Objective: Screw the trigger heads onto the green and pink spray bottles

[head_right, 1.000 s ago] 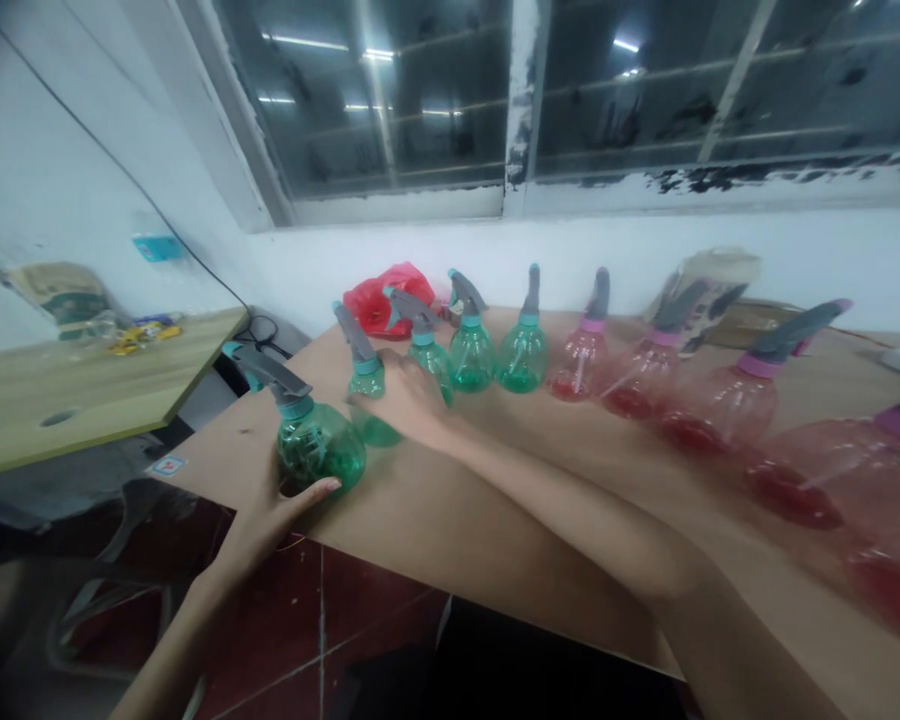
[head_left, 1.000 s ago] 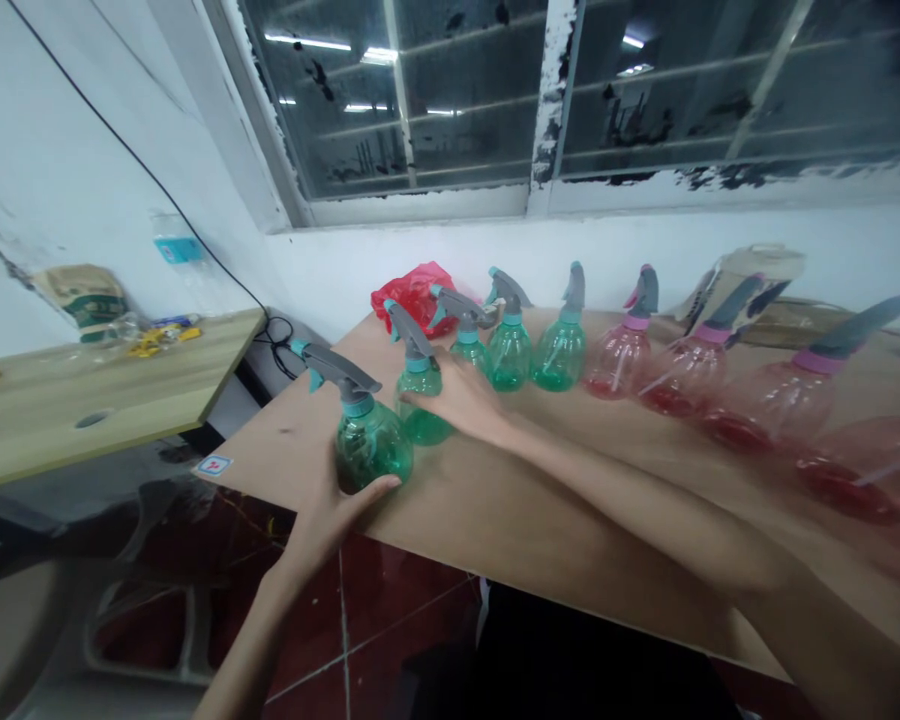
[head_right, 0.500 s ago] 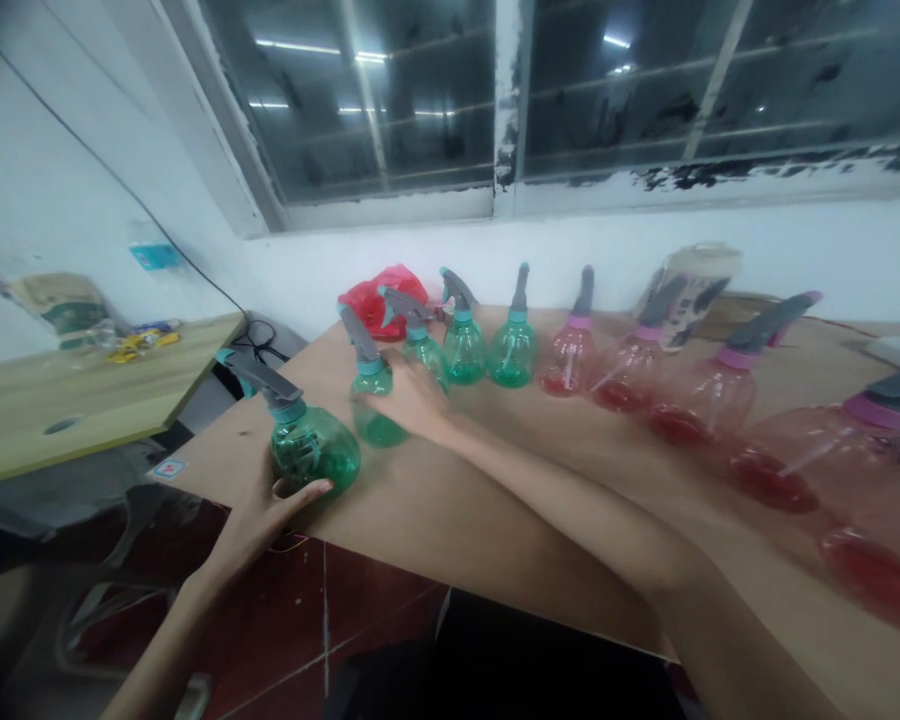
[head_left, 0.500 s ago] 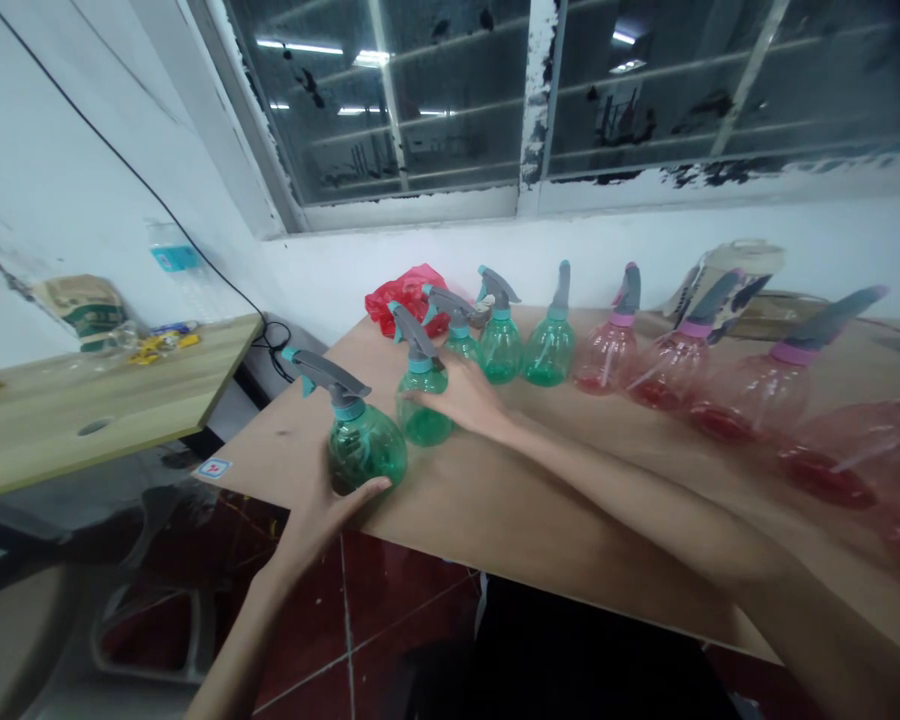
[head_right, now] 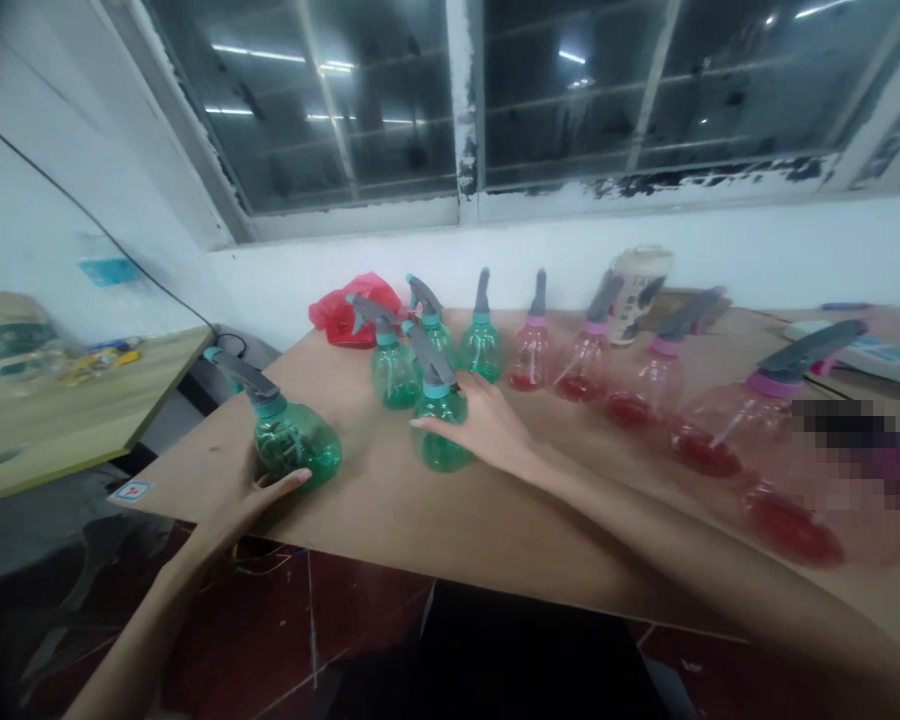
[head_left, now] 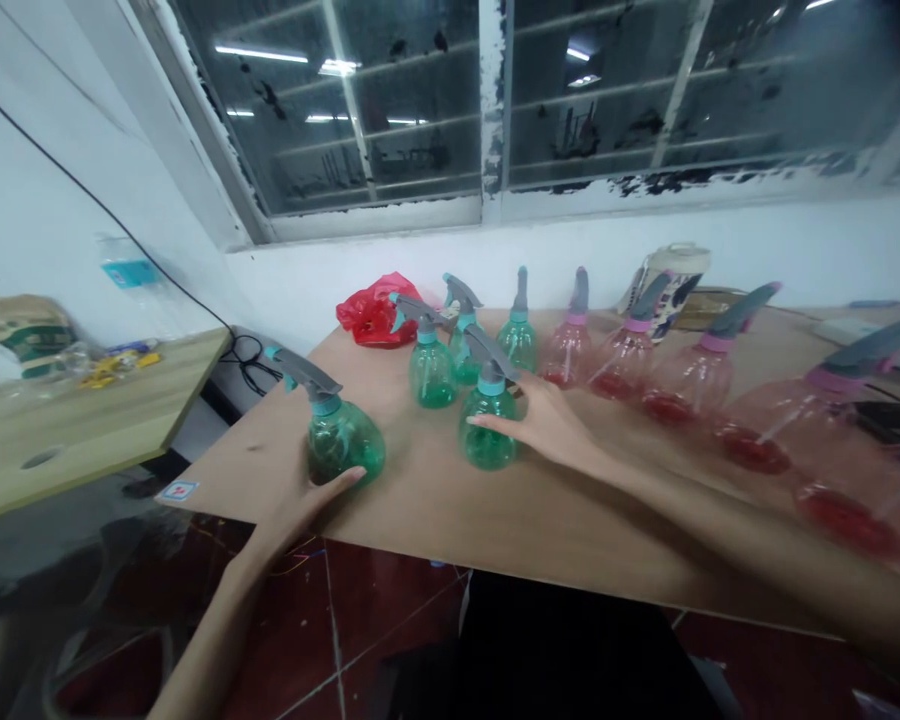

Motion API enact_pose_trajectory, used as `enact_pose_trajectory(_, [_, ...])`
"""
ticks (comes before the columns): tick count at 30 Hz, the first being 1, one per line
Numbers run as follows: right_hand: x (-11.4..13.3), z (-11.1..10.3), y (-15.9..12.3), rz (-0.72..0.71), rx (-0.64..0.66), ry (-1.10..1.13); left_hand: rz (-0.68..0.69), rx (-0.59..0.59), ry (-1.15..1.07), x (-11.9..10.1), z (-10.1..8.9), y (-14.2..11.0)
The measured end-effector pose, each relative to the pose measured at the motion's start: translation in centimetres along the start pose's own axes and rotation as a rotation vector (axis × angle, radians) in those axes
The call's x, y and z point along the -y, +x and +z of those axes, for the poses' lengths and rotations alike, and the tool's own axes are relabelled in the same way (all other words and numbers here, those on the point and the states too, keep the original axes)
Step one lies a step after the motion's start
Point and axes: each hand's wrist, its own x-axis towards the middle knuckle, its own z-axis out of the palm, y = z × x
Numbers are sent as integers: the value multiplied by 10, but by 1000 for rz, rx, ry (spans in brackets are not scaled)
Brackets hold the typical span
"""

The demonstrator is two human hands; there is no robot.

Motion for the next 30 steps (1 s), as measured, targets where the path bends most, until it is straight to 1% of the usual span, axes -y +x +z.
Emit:
enact_pose_trajectory(2, [-8, -12, -7, 23, -17, -28, 27, -26, 4, -1, -2, -6])
enact_pose_trajectory(3, [-13, -18, -11, 35, -29, -46, 58, -79, 14, -2, -2, -12])
enact_pose_trajectory(4, [-17, -24, -14, 45, -40, -64, 108, -169, 48, -5, -2, -21])
enact_pose_trajectory(5, [-22, -29, -17, 51, -50, -78, 190, -323, 112, -8, -1, -31])
enact_pose_trajectory(6, [-26, -33, -19, 55, -60, -90, 260, -452, 140, -13, 2, -43])
enact_pose_trajectory(7, [-31, -37, -22, 59, -69, -99, 312, -540, 129, -18, 8, -54])
enact_pose_trajectory(8, [-35, -40, -24, 62, -79, -108, 351, -576, 104, -25, 16, -63])
enact_pose_trajectory(9, [-39, -43, -26, 65, -90, -115, 366, -511, 105, -33, 26, -71])
enact_pose_trajectory(11, [-45, -47, -29, 67, -114, -129, 364, -301, 143, -49, 52, -72])
enact_pose_trajectory(12, [-48, -48, -30, 61, -128, -136, 354, -186, 149, -56, 67, -66])
enact_pose_trajectory(13, [-51, -50, -30, 52, -139, -144, 358, -141, 156, -63, 81, -55])
enact_pose_trajectory(14, [-54, -52, -31, 44, -154, -155, 367, -136, 159, -69, 94, -40])
enact_pose_trajectory(16, [-61, -56, -31, 38, -193, -188, 306, -169, 150, -77, 115, -3])
enact_pose_trajectory(18, [-70, -62, -32, 42, -237, -213, 223, -241, 150, -81, 130, 36])
enact_pose_trajectory(20, [-80, -70, -32, 48, -277, -209, 124, -294, 132, -82, 140, 67])
enact_pose_trajectory(23, [-90, -79, -31, 56, -307, -186, 70, -328, 83, -77, 148, 95])
enact_pose_trajectory(26, [-97, -84, -28, 68, -319, -194, 98, -331, 21, -70, 152, 109])
enact_pose_trajectory(30, [-102, -82, -22, 94, -355, -236, 102, -297, -31, -62, 153, 117])
